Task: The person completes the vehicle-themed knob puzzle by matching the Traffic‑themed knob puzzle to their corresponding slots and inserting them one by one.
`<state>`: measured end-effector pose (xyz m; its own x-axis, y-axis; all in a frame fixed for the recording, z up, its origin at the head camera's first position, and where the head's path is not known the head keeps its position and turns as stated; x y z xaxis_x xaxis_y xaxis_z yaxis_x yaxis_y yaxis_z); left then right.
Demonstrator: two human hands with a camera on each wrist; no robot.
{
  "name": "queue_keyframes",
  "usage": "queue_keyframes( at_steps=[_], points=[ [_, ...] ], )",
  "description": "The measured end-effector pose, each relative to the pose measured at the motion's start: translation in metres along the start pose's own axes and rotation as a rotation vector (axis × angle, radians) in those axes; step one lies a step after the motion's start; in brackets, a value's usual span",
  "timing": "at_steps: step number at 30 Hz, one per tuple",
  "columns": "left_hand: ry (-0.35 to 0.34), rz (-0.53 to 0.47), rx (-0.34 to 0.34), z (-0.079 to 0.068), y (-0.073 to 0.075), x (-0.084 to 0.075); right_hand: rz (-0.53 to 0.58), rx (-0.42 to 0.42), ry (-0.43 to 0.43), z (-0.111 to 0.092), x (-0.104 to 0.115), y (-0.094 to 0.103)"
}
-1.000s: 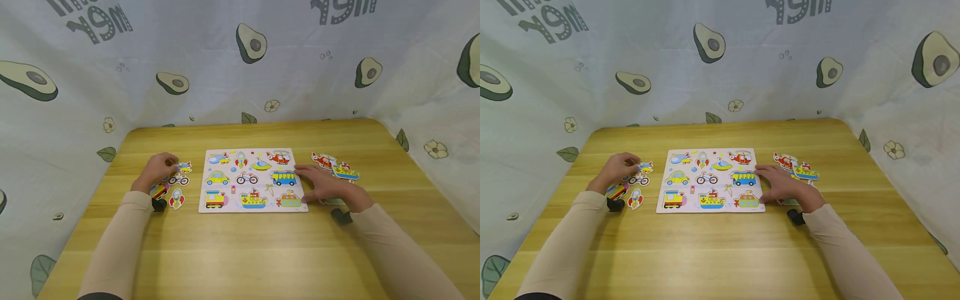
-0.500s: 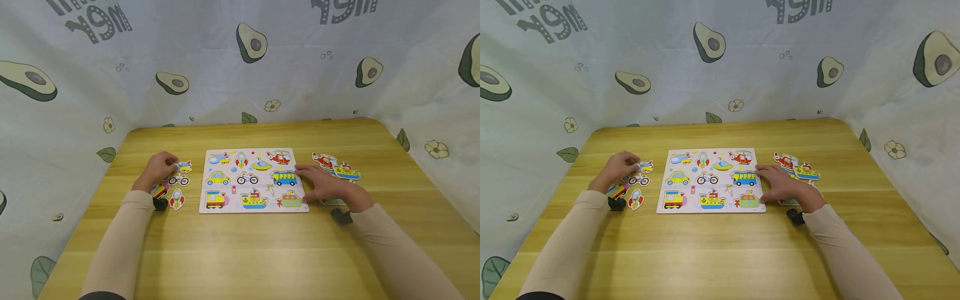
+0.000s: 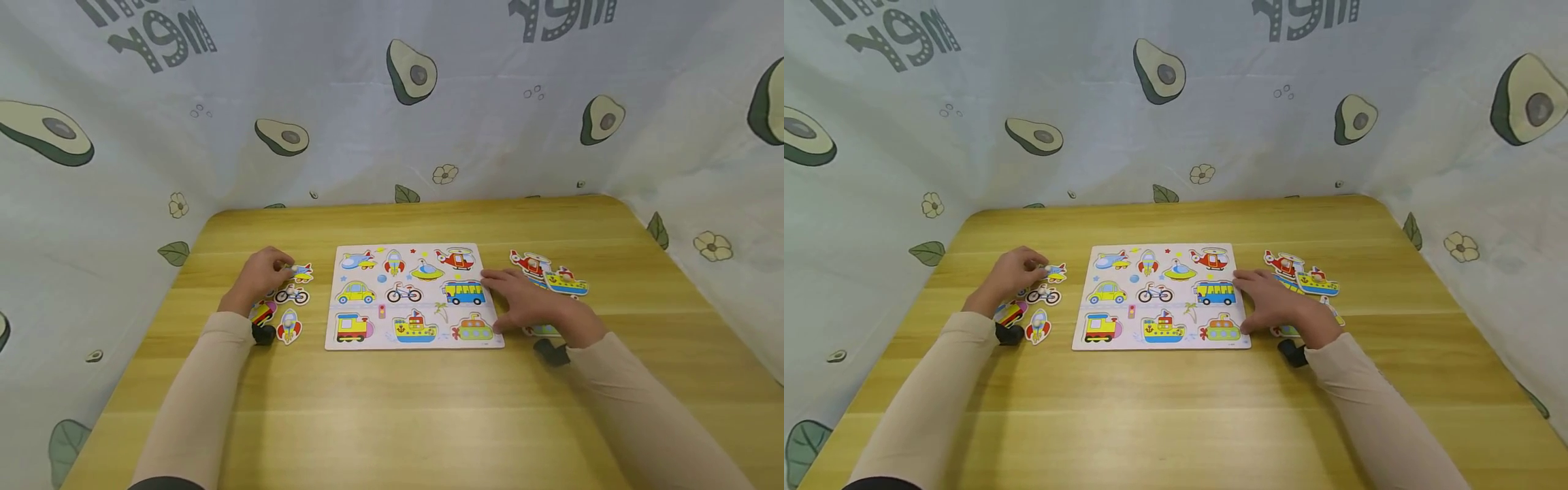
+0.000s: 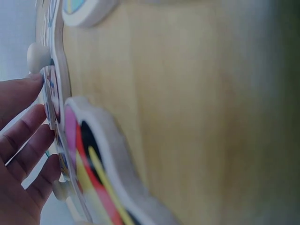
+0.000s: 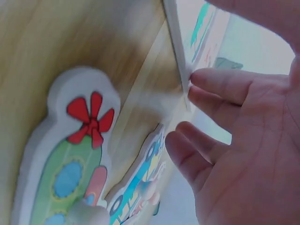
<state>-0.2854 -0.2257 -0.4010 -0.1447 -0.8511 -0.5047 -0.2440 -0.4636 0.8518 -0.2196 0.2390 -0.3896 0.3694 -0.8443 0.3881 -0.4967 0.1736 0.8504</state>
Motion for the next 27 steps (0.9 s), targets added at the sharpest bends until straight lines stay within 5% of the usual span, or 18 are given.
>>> queue_keyframes(
  at_steps=[15,27],
  points=[
    [-0.001,0.018,0.008,0.0042,-0.0025,0.004,0.083,0.02,0.044,0.0011,0.0008,-0.0045],
    [0.009,0.008,0.006,0.0006,-0.0015,-0.002,0.05,0.035,-0.023,0.0079,-0.0033,-0.0004]
  ],
)
Point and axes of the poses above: each hand's wrist, its own z-axis towards the middle knuckle, its own y-axis out of the back of the hand, x = y × z, the point moved 4 cm from there along z, towards the middle knuckle, and after that the axes turned 7 degrees about x, right-handed, at the moved point
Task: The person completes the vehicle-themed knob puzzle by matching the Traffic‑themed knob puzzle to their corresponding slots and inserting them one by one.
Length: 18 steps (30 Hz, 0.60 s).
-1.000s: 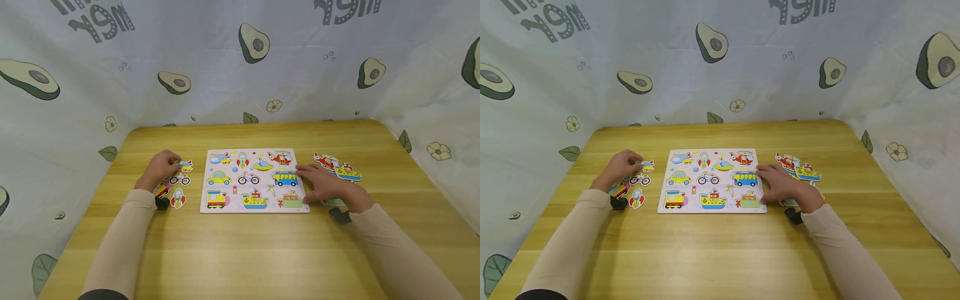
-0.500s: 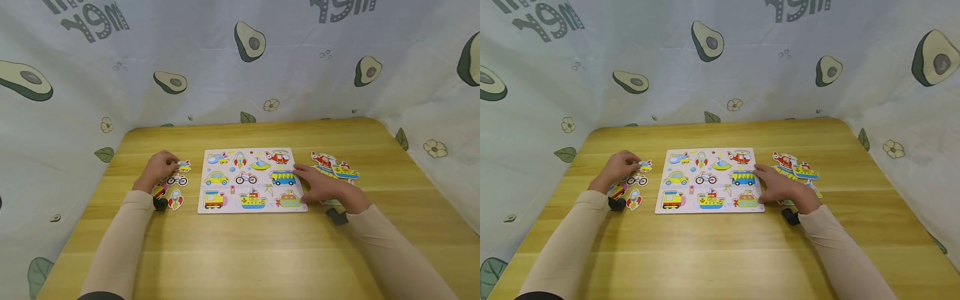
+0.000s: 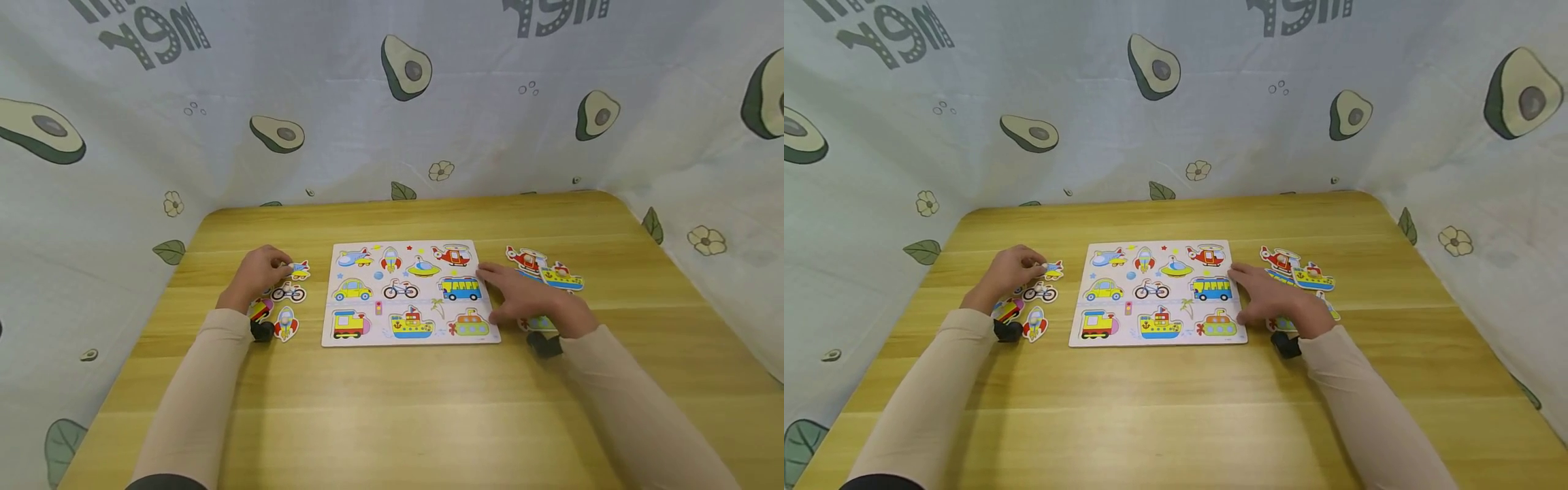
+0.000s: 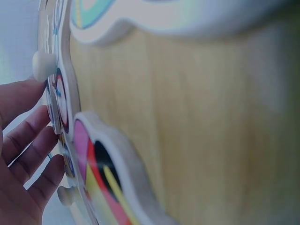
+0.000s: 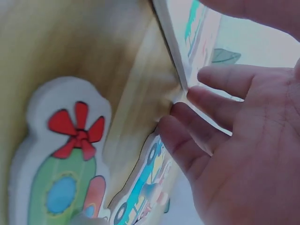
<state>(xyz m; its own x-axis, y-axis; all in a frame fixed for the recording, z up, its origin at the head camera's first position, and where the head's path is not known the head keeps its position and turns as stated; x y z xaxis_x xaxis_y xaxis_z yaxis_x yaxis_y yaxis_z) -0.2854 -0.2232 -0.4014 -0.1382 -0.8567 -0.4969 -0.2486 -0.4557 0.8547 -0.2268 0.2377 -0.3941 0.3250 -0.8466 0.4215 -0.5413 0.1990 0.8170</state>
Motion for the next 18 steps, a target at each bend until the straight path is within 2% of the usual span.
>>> queue_keyframes(
  at_steps=[9,18],
  points=[
    [0.033,-0.006,0.009,0.0,-0.002,0.002,0.045,-0.059,0.001,0.023,-0.005,0.01],
    [0.036,-0.013,0.007,0.002,0.0,0.0,0.08,-0.08,-0.026,0.03,-0.016,0.012]
  ],
)
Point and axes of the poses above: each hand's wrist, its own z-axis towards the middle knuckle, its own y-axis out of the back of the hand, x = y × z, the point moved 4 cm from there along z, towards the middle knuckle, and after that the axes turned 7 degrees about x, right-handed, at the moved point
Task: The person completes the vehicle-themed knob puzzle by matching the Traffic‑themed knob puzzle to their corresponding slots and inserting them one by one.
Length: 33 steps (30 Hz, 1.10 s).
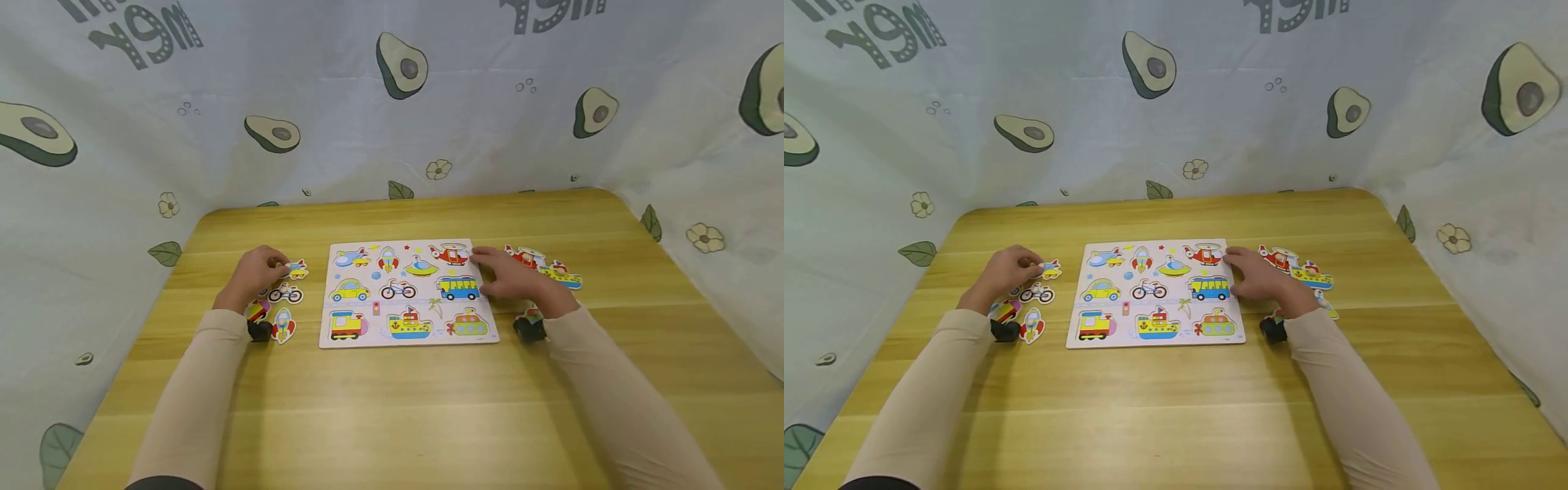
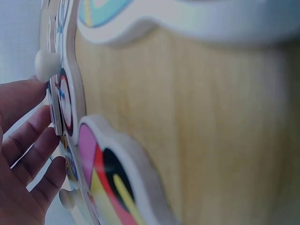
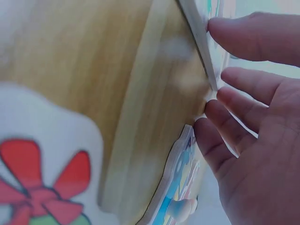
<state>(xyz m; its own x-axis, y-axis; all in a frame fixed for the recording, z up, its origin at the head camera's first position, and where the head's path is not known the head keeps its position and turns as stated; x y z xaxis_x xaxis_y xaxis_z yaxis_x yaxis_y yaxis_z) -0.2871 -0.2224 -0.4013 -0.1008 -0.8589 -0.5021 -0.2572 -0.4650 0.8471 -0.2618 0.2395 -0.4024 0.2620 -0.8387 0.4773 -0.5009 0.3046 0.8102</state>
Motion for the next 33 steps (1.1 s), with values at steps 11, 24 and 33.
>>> queue_keyframes(
  at_steps=[11,24,33],
  points=[
    [-0.014,-0.02,0.004,-0.001,0.003,0.002,0.024,-0.008,0.062,-0.003,-0.002,0.003],
    [0.031,-0.064,0.003,-0.001,0.005,0.001,0.067,0.011,0.041,-0.003,-0.003,0.0],
    [-0.086,-0.035,-0.057,0.0,0.011,-0.037,0.061,0.014,0.039,-0.004,-0.002,0.001]
  ],
)
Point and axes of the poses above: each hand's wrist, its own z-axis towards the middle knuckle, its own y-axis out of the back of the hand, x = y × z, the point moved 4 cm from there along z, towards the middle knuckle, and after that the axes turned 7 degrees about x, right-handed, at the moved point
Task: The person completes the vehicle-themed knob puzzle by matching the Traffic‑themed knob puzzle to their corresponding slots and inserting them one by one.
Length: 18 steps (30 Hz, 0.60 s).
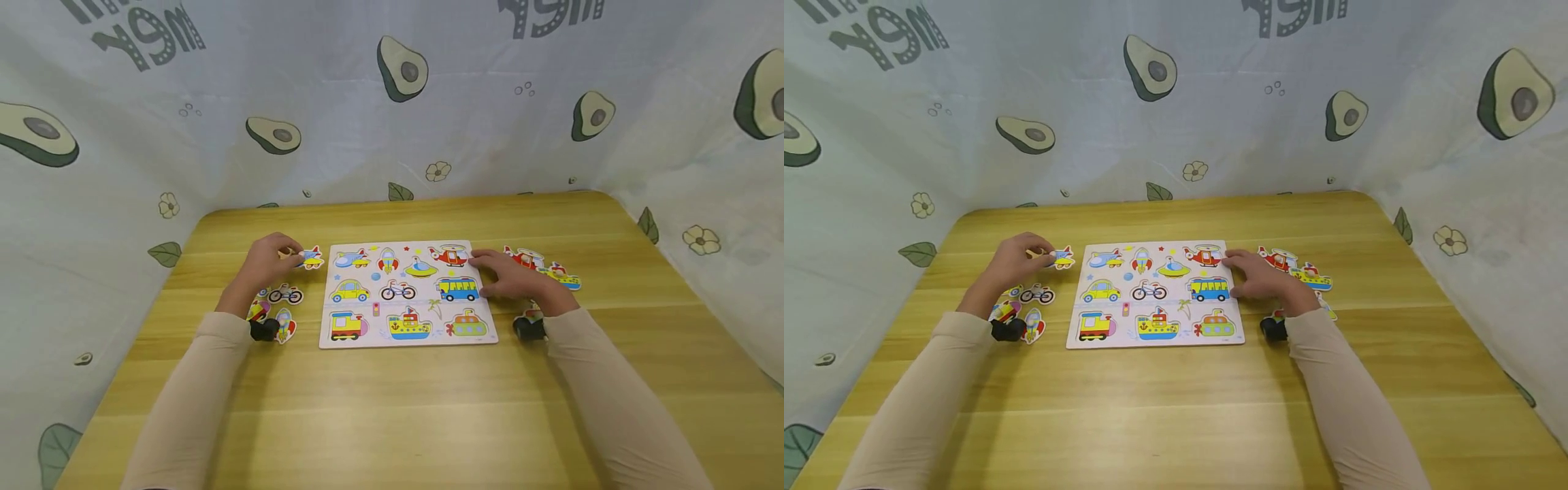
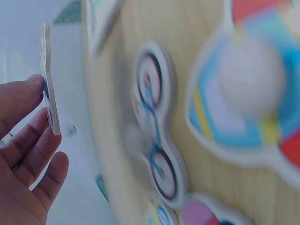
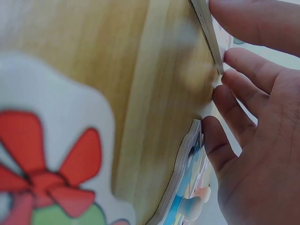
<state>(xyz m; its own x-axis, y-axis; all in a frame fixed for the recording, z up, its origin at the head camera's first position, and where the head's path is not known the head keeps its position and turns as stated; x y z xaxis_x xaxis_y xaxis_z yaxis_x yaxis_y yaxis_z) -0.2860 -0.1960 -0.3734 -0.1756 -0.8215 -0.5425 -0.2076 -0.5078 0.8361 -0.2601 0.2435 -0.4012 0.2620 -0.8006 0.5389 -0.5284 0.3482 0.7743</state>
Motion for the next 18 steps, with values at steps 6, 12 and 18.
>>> queue_keyframes(
  at_steps=[6,12,18],
  points=[
    [-0.122,0.023,-0.016,0.001,-0.006,-0.033,0.0,-0.004,-0.008,0.001,-0.002,-0.002],
    [-0.164,0.025,-0.008,0.002,-0.01,-0.049,-0.004,0.0,-0.012,0.001,-0.002,-0.003],
    [-0.171,0.022,-0.004,0.012,-0.019,-0.056,-0.02,0.002,-0.007,0.001,0.0,-0.001]
  ],
)
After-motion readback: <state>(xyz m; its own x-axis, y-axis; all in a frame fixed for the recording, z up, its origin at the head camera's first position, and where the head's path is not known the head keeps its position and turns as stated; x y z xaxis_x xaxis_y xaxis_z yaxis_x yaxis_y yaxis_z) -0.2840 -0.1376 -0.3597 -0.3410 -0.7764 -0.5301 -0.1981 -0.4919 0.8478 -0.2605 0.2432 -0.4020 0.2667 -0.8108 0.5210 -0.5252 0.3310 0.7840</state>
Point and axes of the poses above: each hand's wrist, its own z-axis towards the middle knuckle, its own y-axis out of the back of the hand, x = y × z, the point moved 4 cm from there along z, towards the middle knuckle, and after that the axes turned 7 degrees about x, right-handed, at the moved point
